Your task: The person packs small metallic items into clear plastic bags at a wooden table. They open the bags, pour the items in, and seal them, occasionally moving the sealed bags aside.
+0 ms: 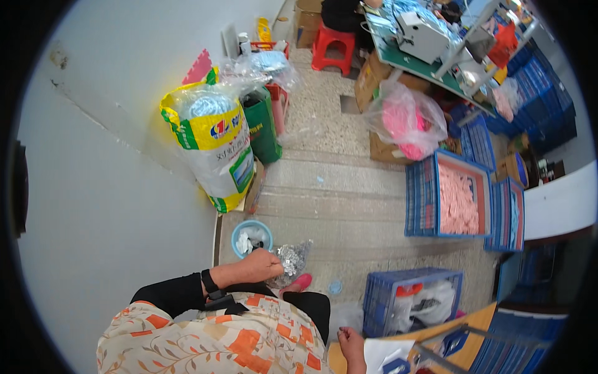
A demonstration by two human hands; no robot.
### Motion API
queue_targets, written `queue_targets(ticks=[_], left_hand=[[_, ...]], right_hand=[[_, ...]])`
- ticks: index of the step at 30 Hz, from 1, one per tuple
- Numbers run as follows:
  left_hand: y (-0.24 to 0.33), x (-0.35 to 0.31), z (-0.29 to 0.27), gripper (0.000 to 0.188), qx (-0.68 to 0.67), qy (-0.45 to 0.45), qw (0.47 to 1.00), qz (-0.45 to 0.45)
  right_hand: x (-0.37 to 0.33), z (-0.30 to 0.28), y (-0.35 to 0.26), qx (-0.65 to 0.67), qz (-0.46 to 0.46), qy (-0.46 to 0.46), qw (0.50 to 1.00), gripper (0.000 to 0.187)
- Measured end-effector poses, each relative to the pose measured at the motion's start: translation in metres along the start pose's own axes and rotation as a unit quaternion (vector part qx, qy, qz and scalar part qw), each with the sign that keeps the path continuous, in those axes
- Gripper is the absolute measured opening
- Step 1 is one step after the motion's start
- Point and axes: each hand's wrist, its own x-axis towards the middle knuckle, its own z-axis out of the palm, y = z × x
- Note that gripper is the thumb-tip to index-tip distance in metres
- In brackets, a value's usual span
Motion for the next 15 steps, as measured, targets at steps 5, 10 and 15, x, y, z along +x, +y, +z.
queue_targets(ticks=[5, 10, 15], left_hand=[[-0.002, 0.043, -0.012, 0.037, -0.036, 0.048, 0.998, -0.037], [0.012, 0.090, -0.029, 0.035, -0.066, 0.132, 0.988, -0.036], [0.042, 0.128, -0.056, 0.027, -0.098, 0.239, 0.964, -0.064]], right_hand=[[0.080, -0.039, -0.014, -0.029, 0.002, -0.034, 0.999, 0.028], [0.174, -0.099, -0.033, -0.081, -0.013, -0.058, 0.995, 0.028], [0.262, -0.181, -0.102, -0.155, -0.090, -0.089, 0.980, 0.027]])
